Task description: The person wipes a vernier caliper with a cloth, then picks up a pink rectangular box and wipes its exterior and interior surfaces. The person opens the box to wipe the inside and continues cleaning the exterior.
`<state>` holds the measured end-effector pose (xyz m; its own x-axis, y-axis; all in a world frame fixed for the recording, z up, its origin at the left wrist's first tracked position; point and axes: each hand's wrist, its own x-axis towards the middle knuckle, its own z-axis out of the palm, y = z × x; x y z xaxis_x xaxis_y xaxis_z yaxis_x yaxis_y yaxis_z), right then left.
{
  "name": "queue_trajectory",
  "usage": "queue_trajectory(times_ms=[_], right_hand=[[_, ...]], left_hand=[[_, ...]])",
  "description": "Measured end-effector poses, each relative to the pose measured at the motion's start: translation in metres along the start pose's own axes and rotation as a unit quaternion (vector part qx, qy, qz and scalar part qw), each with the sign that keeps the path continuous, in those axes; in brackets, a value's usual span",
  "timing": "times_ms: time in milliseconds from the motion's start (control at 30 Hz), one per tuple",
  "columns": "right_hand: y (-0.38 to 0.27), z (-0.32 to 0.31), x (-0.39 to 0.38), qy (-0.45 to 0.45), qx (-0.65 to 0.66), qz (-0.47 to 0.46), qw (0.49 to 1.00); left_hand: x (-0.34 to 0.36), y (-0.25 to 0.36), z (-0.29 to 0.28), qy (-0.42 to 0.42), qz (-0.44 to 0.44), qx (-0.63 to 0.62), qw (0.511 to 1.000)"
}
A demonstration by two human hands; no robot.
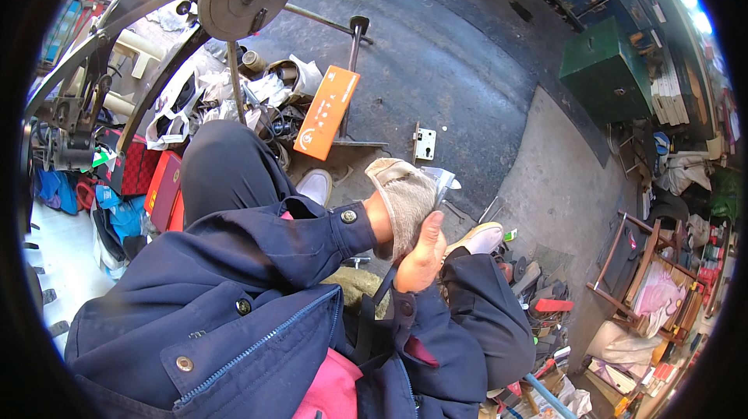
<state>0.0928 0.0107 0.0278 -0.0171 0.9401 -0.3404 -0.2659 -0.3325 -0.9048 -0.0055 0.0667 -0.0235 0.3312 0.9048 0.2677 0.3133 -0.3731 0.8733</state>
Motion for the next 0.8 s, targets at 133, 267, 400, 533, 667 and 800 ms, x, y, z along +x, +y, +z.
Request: queue_trajectory(times_ms=[133, 267, 400, 533, 667, 800], right_hand=[[-0.01, -0.005, 0.002, 0.069, 0.016, 0.094, 0.993], [-0.012, -0.001, 0.0, 0.067, -0.021, 0.083, 0.994], [-0.004, 0.002, -0.006, 0.007, -0.027, 0.064, 0.998], [0.008, 0.001, -0.003, -0.032, -0.082, 0.038, 0.995], [0.011, 0.001, -0.002, -0.033, -0.047, 0.035, 0.998], [-0.004, -0.002, 0.001, -0.006, 0.013, 0.094, 0.995]], left_hand=[[0.005, 0.01, 0.006, -0.009, 0.005, -0.031, 0.999], [0.004, 0.013, -0.005, 0.003, 0.012, -0.002, 1.0], [-0.001, 0.002, -0.019, 0.029, 0.008, 0.102, 0.994], [-0.003, -0.012, -0.013, 0.027, -0.03, 0.074, 0.996], [-0.004, -0.014, -0.009, 0.002, -0.04, 0.017, 0.999], [-0.004, 0.0, -0.021, -0.114, -0.193, -0.129, 0.966]])
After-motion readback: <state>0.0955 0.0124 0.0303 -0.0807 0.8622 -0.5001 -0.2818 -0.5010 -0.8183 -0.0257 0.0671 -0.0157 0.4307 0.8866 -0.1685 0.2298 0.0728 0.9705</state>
